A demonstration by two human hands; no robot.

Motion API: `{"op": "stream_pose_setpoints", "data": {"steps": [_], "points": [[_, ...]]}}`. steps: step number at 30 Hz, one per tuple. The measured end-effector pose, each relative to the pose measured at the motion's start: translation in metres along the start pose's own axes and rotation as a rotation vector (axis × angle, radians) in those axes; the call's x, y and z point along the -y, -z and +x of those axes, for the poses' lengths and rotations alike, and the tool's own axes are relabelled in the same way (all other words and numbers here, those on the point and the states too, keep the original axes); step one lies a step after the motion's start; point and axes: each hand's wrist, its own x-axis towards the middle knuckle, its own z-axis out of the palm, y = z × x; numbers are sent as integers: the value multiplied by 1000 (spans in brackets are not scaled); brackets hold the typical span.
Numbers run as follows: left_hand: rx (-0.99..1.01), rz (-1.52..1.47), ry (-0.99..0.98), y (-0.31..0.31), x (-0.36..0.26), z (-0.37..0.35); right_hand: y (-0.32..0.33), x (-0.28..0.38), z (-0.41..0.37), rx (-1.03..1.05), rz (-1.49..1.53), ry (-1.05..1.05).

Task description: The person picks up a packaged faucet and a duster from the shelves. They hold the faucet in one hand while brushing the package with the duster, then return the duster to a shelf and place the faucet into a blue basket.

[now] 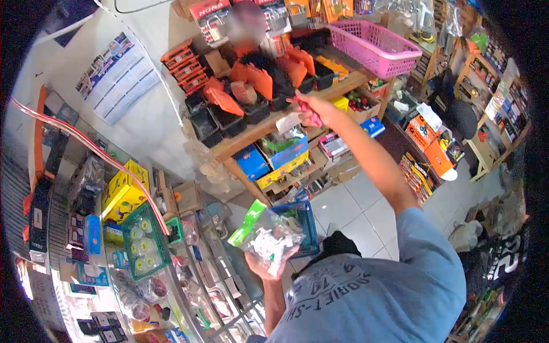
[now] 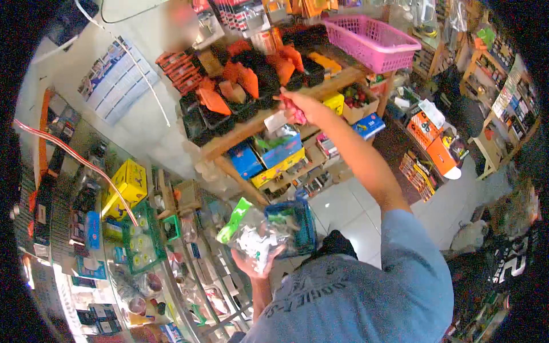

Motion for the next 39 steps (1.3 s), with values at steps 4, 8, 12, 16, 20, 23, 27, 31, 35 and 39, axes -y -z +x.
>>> {"op": "stream_pose_setpoints", "data": {"steps": [4, 8, 12, 16, 20, 23, 27, 31, 35, 39], "points": [[-39, 65, -108, 1, -6, -7, -21, -31, -37, -108, -103, 265], [-119, 79, -163, 20, -6, -12, 12, -133, -84, 25, 159, 362], [-120, 32, -116, 26, -12, -2, 60, -274, -159, 50, 96, 47], [-118, 100, -108, 31, -30, 29, 48, -332, -235, -295, -81, -83], [-57, 61, -97, 17, -52, 80, 0, -311, -267, -276, -413, -71], [-37, 306, -247, -9, -50, 110, 4, -304, -268, -153, -785, 11], [39, 207, -287, -24, -41, 123, -7, -292, -271, -157, -695, -87], [-46, -70, -202, -69, -36, 106, -7, -278, -265, -80, -757, -4], [-195, 185, -400, -35, -47, 91, 8, -273, -259, -180, -731, -78], [-48, 136, -385, -20, -46, 66, 21, -279, -254, 22, -895, -52]]}}
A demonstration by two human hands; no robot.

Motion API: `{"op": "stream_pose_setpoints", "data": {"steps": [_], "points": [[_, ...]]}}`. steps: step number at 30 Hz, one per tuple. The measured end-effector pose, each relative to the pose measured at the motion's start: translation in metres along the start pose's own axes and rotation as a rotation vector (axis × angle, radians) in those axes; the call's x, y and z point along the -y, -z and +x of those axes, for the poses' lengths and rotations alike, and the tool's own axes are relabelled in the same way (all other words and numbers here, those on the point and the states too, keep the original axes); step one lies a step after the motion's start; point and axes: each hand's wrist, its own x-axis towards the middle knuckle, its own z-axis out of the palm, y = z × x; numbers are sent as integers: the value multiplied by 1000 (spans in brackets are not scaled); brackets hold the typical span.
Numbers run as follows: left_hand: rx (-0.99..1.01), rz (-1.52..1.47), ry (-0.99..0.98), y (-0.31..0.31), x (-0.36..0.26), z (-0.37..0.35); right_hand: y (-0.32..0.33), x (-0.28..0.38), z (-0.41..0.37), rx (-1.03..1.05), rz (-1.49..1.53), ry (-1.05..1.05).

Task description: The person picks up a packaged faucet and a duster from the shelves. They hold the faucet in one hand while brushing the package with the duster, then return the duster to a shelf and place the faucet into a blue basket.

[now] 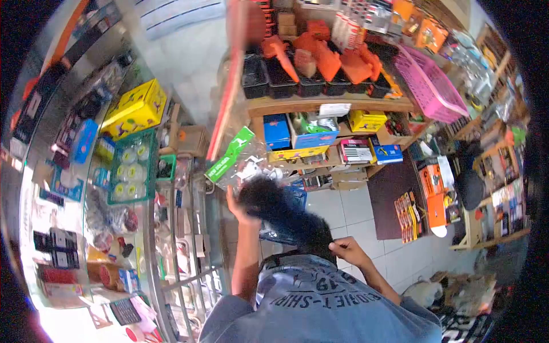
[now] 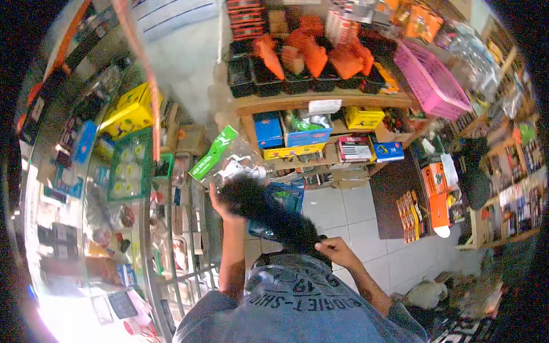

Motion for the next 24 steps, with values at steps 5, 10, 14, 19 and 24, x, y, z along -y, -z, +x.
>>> {"op": "stream_pose_setpoints", "data": {"steps": [5, 10, 14, 19, 24], "points": [[-115, 111, -126, -4, 1, -18, 1, 9, 4, 29, 227, -159], [34, -91, -112, 61, 1, -29, -3, 22, 11, 53, 11, -9], [-274, 109, -93, 34, -4, -52, -1, 37, 13, 45, 10, -86], [-249, 155, -31, 29, -9, -63, 5, 47, 16, 62, -139, 48], [133, -89, 121, 11, -1, -66, 25, 77, 19, 11, -140, 2]]}}
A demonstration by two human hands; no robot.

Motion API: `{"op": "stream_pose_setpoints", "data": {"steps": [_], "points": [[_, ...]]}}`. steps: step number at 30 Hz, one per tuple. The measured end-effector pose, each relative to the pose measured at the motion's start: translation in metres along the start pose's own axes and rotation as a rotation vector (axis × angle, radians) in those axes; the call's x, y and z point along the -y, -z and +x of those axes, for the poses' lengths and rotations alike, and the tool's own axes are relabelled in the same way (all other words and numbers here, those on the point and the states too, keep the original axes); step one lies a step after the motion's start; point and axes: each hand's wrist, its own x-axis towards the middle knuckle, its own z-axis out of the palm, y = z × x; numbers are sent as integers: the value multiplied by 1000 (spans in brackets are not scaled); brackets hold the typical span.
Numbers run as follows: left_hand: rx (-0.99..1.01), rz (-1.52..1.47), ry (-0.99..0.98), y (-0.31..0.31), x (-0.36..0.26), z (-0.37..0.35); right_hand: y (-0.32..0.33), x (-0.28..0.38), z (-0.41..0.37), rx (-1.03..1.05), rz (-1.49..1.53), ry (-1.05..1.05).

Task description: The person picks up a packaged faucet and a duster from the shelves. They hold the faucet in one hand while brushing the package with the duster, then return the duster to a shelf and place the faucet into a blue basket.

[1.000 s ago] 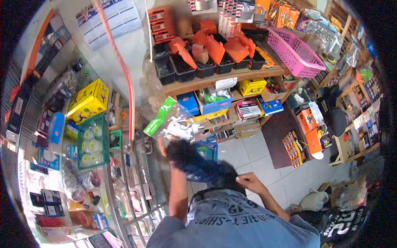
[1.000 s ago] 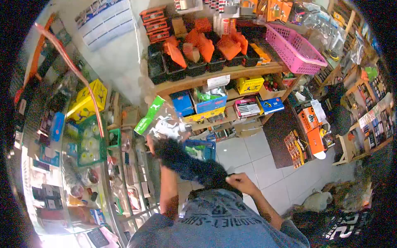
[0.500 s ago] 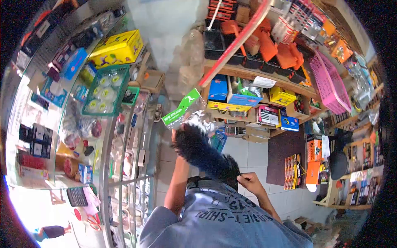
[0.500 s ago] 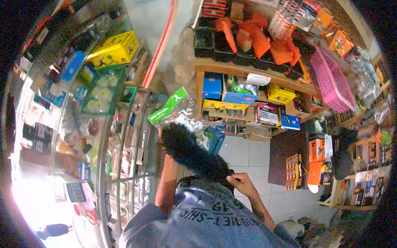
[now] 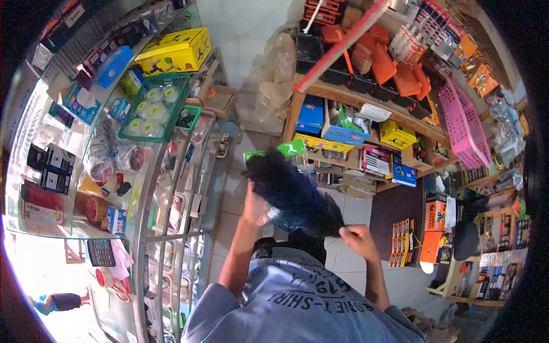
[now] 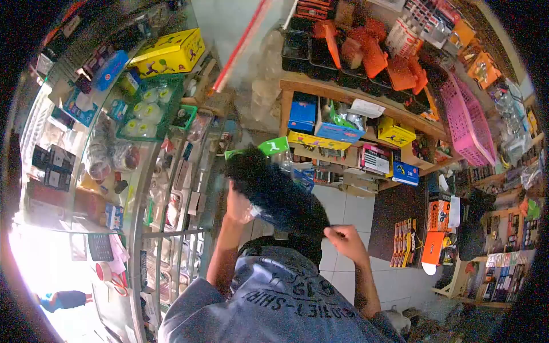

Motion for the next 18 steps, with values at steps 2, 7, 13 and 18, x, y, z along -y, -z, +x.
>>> {"op": "stream_pose_setpoints", "data": {"steps": [2, 7, 13, 18], "points": [[-384, 259, 110, -10, 6, -4, 11, -2, 4, -44, -69, 39], [44, -124, 318, 12, 11, -4, 35, 9, 4, 14, -161, 38], [141, -414, 673, 21, 38, -18, 40, 19, 4, -16, -238, 97], [-113, -11, 641, -29, 1, -17, 80, -43, -37, 48, -259, 16]]}}
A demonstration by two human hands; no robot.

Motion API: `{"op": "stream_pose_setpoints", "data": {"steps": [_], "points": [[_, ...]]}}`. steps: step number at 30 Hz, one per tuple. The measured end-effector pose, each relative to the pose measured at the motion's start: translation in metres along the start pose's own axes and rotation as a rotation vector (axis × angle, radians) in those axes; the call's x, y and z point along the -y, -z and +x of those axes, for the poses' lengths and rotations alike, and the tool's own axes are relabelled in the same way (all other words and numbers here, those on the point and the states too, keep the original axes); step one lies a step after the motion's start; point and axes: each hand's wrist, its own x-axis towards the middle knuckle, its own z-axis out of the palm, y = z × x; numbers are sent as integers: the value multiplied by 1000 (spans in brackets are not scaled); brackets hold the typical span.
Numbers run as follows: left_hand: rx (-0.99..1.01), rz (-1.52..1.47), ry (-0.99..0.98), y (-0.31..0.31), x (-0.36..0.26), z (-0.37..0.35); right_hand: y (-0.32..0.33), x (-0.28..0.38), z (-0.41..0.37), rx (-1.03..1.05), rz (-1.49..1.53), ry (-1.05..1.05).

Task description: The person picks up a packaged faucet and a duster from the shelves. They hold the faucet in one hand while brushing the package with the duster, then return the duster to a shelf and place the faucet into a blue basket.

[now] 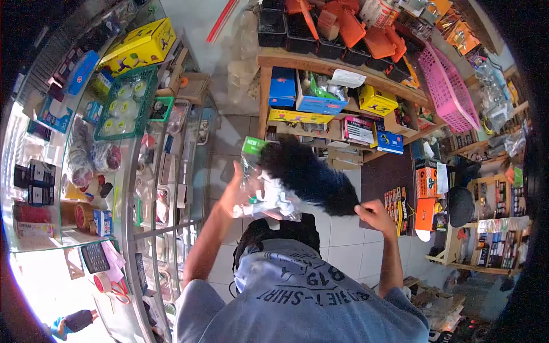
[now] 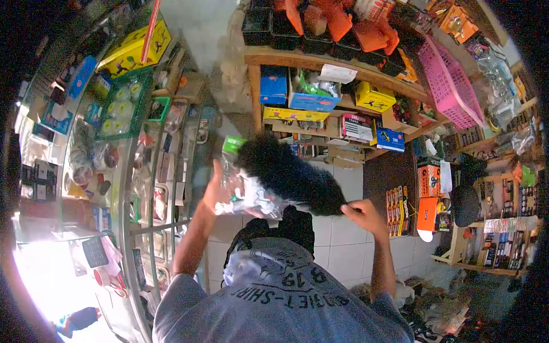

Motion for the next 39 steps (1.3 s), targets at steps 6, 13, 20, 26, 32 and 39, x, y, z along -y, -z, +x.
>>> {"op": "stream_pose_setpoints", "data": {"steps": [6, 13, 20, 26, 32, 39], "points": [[7, 157, 205, 36, 24, -3, -17, 9, -17, 7, 37, -7], [-131, -39, 10, -13, 85, -5, 25, -12, -75, 37, -41, 4], [-327, 221, 48, 10, 192, 20, 22, -22, -101, -14, 17, 76], [-158, -77, -150, -34, 214, 8, 41, -95, -163, 48, 49, -15], [-356, 30, -133, 0, 242, 23, 17, -121, -177, -70, 212, 17], [-402, -48, -238, -23, 239, 37, 16, -155, -205, -57, 224, -22]]}}
